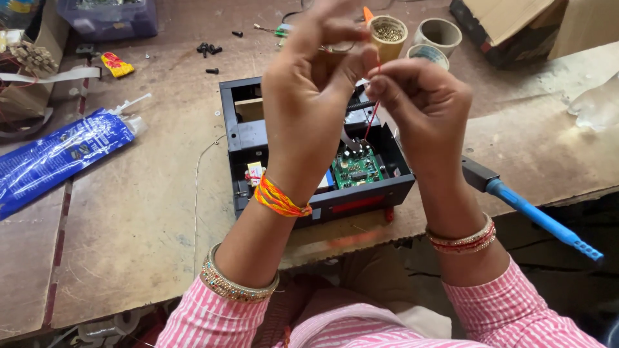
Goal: Assembling internal components, connecting wires, and soldering parts inside an electronics chassis.
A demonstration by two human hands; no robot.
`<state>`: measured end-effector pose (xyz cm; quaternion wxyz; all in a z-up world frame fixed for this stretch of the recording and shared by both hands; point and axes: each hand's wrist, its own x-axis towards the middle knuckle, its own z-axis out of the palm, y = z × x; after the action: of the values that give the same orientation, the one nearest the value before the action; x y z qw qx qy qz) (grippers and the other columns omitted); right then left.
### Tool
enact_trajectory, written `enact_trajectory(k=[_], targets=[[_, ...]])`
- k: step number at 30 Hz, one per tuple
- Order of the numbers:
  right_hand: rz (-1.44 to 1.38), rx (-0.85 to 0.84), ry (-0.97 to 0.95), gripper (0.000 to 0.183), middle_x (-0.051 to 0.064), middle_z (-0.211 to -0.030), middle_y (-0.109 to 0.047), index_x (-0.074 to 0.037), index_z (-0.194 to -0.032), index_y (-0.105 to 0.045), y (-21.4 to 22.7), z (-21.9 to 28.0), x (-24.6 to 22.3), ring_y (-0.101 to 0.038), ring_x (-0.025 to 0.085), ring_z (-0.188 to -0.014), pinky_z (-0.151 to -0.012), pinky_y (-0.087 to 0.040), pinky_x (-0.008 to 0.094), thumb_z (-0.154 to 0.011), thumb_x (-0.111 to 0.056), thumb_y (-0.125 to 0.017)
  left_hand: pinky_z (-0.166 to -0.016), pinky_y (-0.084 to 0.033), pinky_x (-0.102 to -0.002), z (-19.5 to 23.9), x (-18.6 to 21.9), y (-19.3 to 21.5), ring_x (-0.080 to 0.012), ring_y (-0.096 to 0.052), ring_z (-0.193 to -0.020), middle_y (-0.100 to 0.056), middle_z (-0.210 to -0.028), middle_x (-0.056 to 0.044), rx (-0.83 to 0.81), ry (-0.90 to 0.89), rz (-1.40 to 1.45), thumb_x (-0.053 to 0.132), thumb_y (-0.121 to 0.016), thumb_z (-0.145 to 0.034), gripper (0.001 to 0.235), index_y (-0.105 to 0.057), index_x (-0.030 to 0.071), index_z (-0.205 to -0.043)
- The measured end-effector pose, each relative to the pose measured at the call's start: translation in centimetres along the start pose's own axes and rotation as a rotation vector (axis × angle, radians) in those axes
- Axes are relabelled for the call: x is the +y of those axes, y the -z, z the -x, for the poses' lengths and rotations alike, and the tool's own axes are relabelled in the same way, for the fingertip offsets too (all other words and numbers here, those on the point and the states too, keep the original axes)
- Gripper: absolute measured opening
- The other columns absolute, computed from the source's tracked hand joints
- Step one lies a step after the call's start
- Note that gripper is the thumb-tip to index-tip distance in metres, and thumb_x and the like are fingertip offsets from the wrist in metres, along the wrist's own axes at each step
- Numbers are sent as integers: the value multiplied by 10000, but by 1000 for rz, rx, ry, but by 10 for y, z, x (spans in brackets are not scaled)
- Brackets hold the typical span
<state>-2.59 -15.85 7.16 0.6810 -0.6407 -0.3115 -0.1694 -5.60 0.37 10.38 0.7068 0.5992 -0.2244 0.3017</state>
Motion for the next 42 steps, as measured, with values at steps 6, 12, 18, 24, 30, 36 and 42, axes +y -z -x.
enact_trajectory(k=[6,12,18,24,30,36,42], targets=[[-35,105,-16,152,109,-1013,-754,50,-1151,-689,-1,-5,2,-734,132,-889,-842,-610,252,-1089,-86,-721,-838,-599,-227,2,-20,4,-82,-686,-966,-673,-1162,-47,105,60,34,70,-737,-958,362,-593,-1,-1283],[-297,66,-115,128,116,-992,-750,23,-1118,-668,-7,-13,2,-733,150,-878,-827,-613,280,-1022,-33,-733,-891,-608,-245,0,-27,7,-110,-705,-988,-725,-1121,-103,-32,168,190,64,-737,-979,178,-743,-30,-1130],[-216,-16,-47,129,112,-1091,-743,51,-1174,-673,-6,-9,5,-730,129,-951,-915,-621,269,-1068,-8,-718,-870,-626,-245,-7,-27,8,-103,-710,-972,-687,-1123,-37,-100,62,51,5,-743,-998,133,-765,-14,-1128],[-158,71,30,130,105,-994,-742,23,-1173,-650,-9,-17,-4,-723,114,-862,-817,-606,241,-1074,-22,-722,-906,-629,-234,-10,-14,7,-75,-734,-961,-740,-1056,-33,-106,53,23,-27,-716,-1041,243,-706,13,-1280],[-83,3,54,130,111,-1039,-733,62,-1212,-669,-5,-18,5,-717,113,-938,-894,-611,238,-1113,-12,-711,-906,-632,-231,-17,1,8,-80,-735,-993,-740,-1108,-53,-98,23,70,-15,-718,-1077,253,-641,-3,-1318],[-195,59,-18,85,130,-989,-750,60,-1148,-661,-5,-24,4,-728,139,-873,-834,-596,233,-1118,-18,-678,-855,-611,-238,-22,-19,13,-91,-721,-969,-698,-1137,-63,-17,80,87,50,-723,-998,270,-625,-40,-1233],[-319,57,-85,120,125,-1013,-742,47,-1166,-656,-10,-30,-9,-720,145,-864,-804,-594,249,-1075,-9,-711,-873,-630,-233,-24,-19,12,-99,-713,-975,-705,-1120,-66,-138,56,82,43,-754,-1024,107,-758,-30,-1103]])
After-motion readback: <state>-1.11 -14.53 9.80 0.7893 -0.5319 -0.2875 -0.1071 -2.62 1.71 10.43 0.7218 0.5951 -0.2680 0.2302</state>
